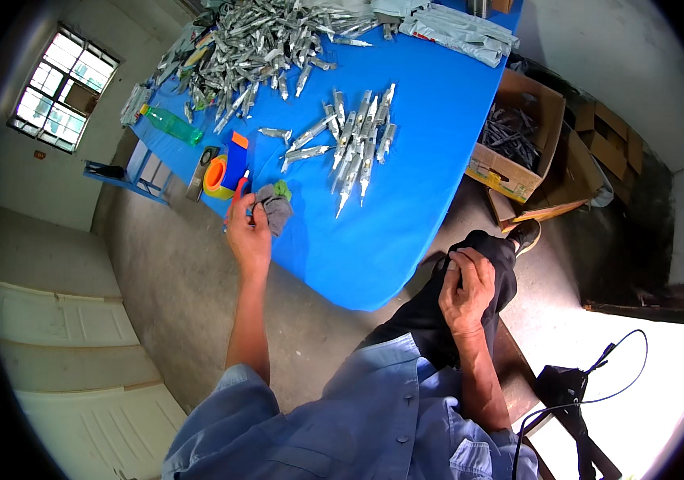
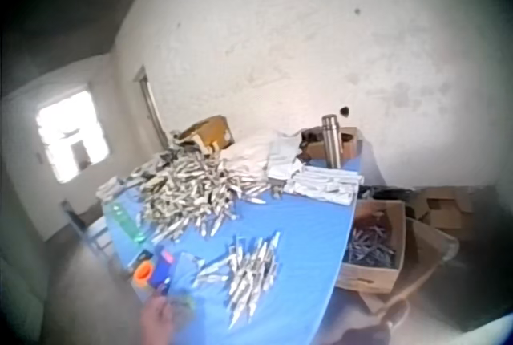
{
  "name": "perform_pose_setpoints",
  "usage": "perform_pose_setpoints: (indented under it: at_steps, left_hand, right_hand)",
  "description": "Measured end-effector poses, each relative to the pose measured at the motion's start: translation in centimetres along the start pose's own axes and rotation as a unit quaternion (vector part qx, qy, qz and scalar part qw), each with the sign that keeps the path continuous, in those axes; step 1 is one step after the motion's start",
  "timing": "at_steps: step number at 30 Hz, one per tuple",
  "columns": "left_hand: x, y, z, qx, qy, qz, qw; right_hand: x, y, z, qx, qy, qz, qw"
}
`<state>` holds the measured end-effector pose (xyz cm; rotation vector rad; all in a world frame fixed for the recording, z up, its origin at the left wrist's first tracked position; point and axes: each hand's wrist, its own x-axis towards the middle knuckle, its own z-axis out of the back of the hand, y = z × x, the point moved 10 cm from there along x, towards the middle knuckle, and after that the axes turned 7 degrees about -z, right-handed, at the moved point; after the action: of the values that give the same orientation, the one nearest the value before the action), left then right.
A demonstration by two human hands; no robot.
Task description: The person uses a red and blue handled tool to apply pressure or glue to small silver-colored metal components while seated at a blue table.
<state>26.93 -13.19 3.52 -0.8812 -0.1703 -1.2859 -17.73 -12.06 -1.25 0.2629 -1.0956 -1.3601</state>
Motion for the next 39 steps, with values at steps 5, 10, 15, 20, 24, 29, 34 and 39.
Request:
perform_pose_setpoints:
  at_steps: [5, 10, 15, 20, 24, 29, 34, 39]
  left_hand:
    - [-1.2, -1.9, -0.1, -0.014, -0.024, -0.020, 0.999]
    - [-2.2, -6.4, -1.5, -0.015, 0.040, -0.042, 0.998]
    - [-3.3, -7.6, -2.8, 0.064, 0.062, -0.138, 0.986]
    - [-3.2, -7.0, -3.1, 0.055, 0.056, -0.123, 0.989]
    - [-3.2, -7.1, -3.2, 0.047, 0.043, -0.127, 0.990]
    - [-3.4, -6.2, -3.2, 0.045, 0.047, -0.119, 0.991]
    - [-3.9, -6.3, -2.7, -0.049, 0.069, -0.023, 0.996]
    - [-4.0, -9.3, -0.8, 0.024, 0.026, -0.104, 0.994]
  right_hand:
    - [0.0, 0.1, -0.3, 0.002, 0.004, 0.000, 1.000]
    - [0.2, 0.2, -0.2, -0.006, 0.006, 0.004, 1.000]
    - [0.1, 0.2, -0.2, -0.002, 0.006, 0.003, 1.000]
    - [0.1, 0.3, -0.1, -0.003, 0.007, 0.001, 1.000]
    - [-0.1, 0.3, 0.1, 0.000, 0.004, 0.003, 1.000]
    - [-0.3, 0.1, 0.3, 0.009, -0.002, 0.002, 1.000]
    - [-0.3, 0.0, 0.6, 0.013, -0.006, -0.002, 1.000]
    - [-0.2, 0.0, 0.3, 0.010, 0.004, -0.004, 1.000]
